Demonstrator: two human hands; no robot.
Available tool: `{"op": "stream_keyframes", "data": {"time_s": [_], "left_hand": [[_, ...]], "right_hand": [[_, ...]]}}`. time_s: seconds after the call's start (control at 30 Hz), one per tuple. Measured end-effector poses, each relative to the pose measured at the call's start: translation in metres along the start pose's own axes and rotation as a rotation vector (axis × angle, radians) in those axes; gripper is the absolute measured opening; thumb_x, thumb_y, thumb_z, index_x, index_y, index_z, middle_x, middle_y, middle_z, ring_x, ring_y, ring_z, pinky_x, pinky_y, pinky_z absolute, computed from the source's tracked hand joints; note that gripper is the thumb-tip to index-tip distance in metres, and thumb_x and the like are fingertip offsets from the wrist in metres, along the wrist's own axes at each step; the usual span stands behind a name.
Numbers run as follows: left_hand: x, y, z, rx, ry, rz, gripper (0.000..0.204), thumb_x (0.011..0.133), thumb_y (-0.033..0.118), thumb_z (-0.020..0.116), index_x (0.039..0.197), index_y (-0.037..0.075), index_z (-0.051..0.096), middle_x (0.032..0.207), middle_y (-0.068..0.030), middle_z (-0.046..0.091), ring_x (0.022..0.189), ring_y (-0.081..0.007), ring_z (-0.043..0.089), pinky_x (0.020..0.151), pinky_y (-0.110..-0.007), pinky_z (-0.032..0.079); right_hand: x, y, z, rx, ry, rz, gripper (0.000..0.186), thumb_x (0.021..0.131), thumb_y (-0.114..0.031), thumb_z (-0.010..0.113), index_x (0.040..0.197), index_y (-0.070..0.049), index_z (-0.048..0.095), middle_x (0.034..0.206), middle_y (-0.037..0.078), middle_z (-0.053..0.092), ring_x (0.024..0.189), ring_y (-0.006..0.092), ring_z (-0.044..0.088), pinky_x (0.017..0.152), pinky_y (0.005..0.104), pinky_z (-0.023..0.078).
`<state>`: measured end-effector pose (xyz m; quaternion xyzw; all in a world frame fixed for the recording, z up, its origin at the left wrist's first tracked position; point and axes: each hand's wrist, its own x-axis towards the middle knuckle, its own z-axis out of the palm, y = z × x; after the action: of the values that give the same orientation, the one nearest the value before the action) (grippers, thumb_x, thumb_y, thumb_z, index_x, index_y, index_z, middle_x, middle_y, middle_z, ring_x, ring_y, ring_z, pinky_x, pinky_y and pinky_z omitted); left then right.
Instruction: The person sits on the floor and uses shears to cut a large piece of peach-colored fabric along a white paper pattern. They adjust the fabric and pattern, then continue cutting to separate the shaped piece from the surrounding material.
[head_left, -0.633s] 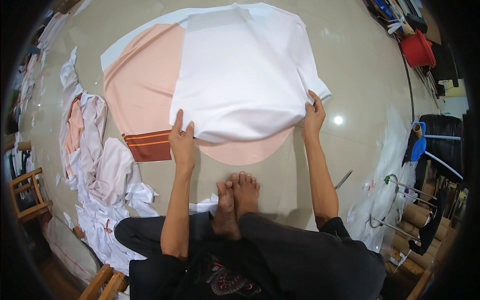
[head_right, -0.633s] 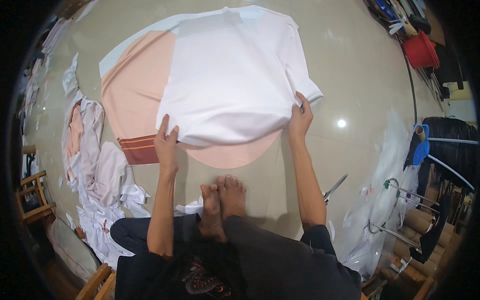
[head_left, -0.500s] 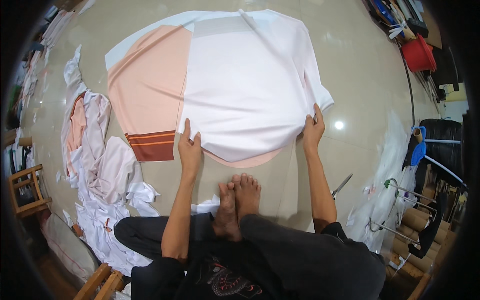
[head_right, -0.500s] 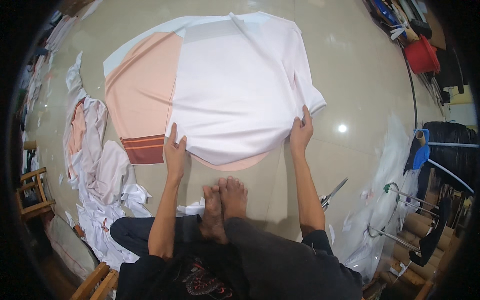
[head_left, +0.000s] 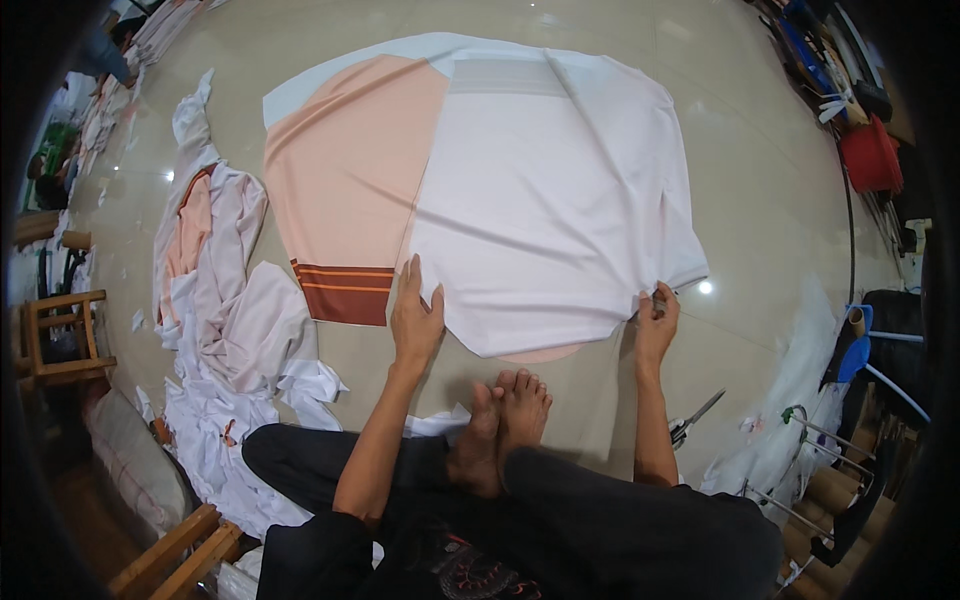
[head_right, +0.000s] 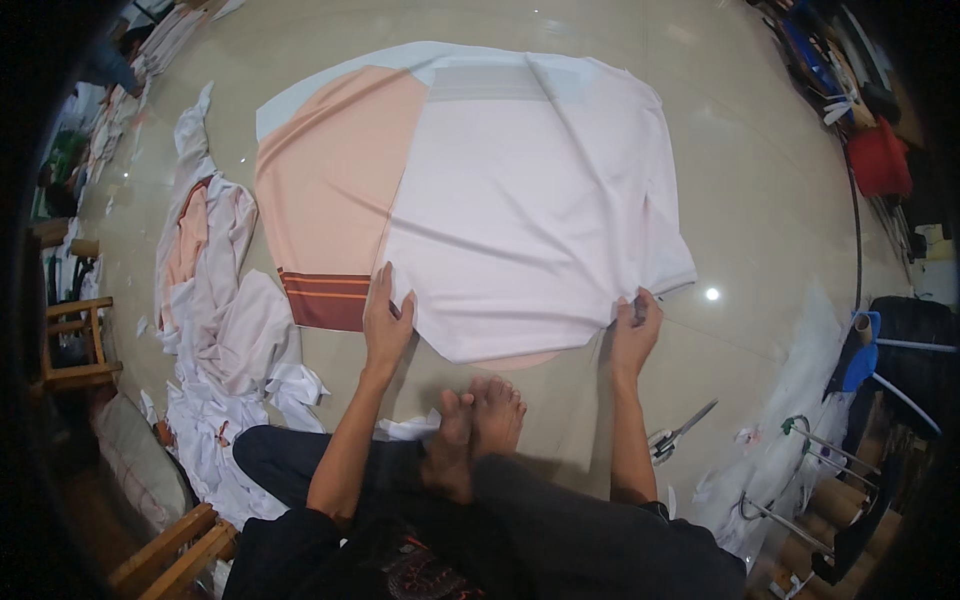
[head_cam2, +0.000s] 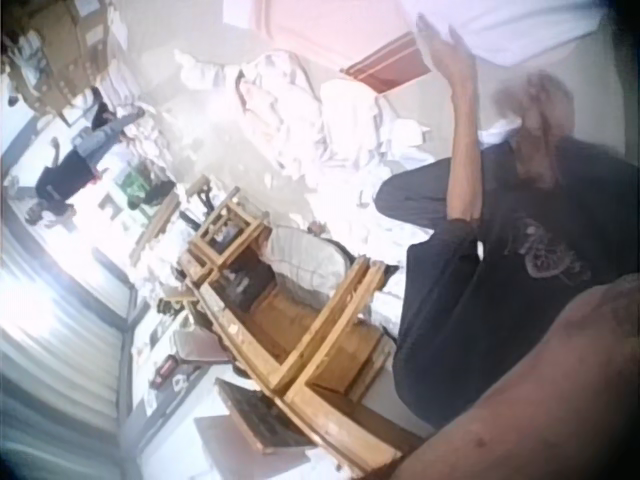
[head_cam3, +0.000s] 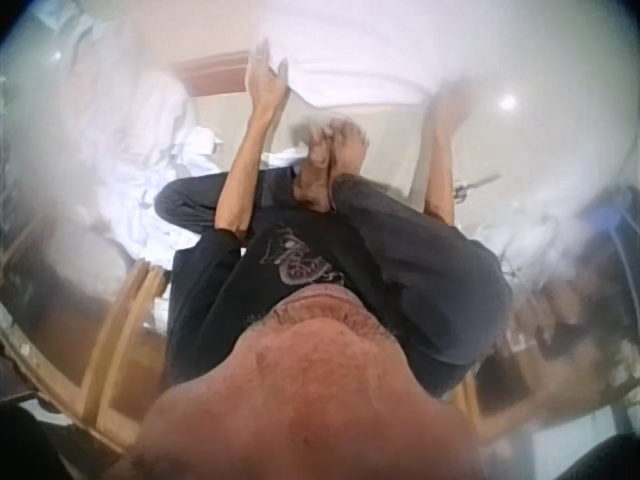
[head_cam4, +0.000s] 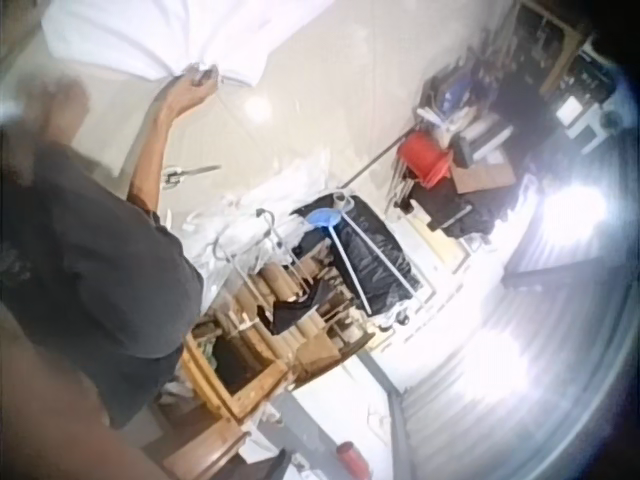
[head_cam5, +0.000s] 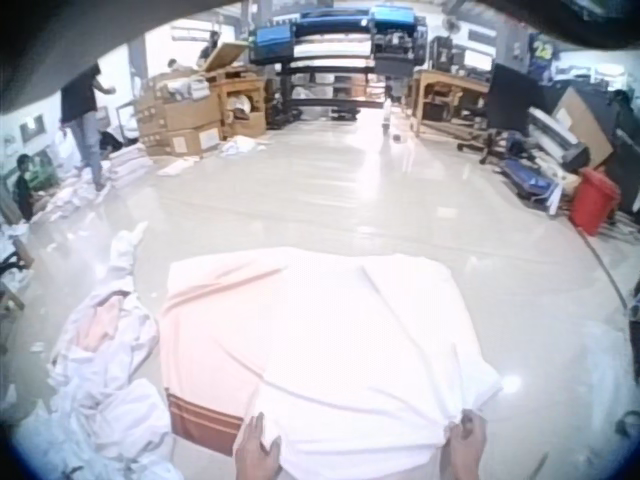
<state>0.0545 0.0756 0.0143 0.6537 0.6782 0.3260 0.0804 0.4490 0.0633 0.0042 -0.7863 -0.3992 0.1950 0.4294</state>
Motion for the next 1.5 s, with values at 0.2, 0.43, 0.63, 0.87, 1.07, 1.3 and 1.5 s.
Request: {"op": "stream_keyframes", "data": {"time_s": [0.2,0.43,0.63,0.87,1.07,1.3,1.5], "left_hand": [[0.113,-0.021,-0.003,-0.036,-0.059,-0.026,0.056,0.107,0.023,0.057,0.158,0.003,0.047,0.168,-0.0224,0.036,0.15,-0.0408,0.04,0.125,-0.051,0.031],[0.183,-0.101,0.056,0.433,-0.212,0.068,0.065,0.113,0.043,0.044,0.167,0.01,0.031,0.175,-0.0144,0.026,0.162,-0.0383,0.018,0.13,-0.062,0.009],[0.141,-0.102,0.033,0.397,-0.279,0.028,0.066,0.112,0.042,0.044,0.168,0.01,0.03,0.176,-0.0139,0.025,0.163,-0.0381,0.017,0.13,-0.06,0.009],[0.165,-0.086,0.032,0.277,-0.258,0.05,0.054,0.109,0.028,0.054,0.158,0.005,0.048,0.168,-0.0204,0.037,0.158,-0.0417,0.027,0.129,-0.056,0.015],[0.356,-0.057,0.129,0.063,-0.032,0.056,0.036,0.101,0.03,0.069,0.122,0.002,0.073,0.126,-0.0147,0.069,0.118,-0.0353,0.059,0.104,-0.05,0.044],[0.405,-0.037,0.171,-0.012,-0.151,-0.277,0.027,0.095,0.032,0.075,0.101,0.005,0.078,0.1,-0.0108,0.077,0.095,-0.0291,0.07,0.093,-0.044,0.048],[0.407,-0.036,0.179,-0.036,-0.015,-0.151,0.025,0.095,0.03,0.076,0.097,0.005,0.078,0.093,-0.0082,0.078,0.084,-0.0267,0.071,0.086,-0.043,0.051]], "right_hand": [[0.058,-0.028,-0.012,0.078,0.016,-0.056,0.024,0.106,-0.021,0.066,0.118,-0.001,0.068,0.111,0.007,0.067,0.099,0.0168,0.061,0.088,0.0317,0.05],[0.224,-0.092,0.102,-0.195,-0.214,-0.532,0.035,0.104,-0.024,0.066,0.128,0.002,0.066,0.135,0.018,0.066,0.128,0.0376,0.06,0.11,0.046,0.048],[0.205,-0.044,0.122,-0.502,-0.044,-0.638,0.042,0.106,-0.027,0.062,0.138,0.001,0.063,0.152,0.02,0.057,0.144,0.039,0.048,0.126,0.053,0.03],[0.225,-0.057,0.117,-0.476,-0.091,-0.502,0.035,0.104,-0.028,0.064,0.13,-0.004,0.069,0.137,0.015,0.067,0.132,0.0341,0.057,0.112,0.0519,0.039],[0.405,-0.101,0.208,-0.451,0.0,-0.531,0.04,0.098,-0.036,0.07,0.126,-0.007,0.072,0.127,0.017,0.071,0.12,0.0372,0.065,0.1,0.0521,0.049],[0.444,-0.098,0.221,-0.507,-0.078,-0.317,0.03,0.097,-0.03,0.069,0.116,-0.008,0.073,0.115,0.012,0.075,0.112,0.0335,0.07,0.097,0.0496,0.053],[0.449,-0.081,0.221,-0.436,-0.003,-0.594,0.023,0.098,-0.03,0.068,0.11,-0.011,0.073,0.109,0.011,0.074,0.104,0.034,0.07,0.094,0.0483,0.054]]}}
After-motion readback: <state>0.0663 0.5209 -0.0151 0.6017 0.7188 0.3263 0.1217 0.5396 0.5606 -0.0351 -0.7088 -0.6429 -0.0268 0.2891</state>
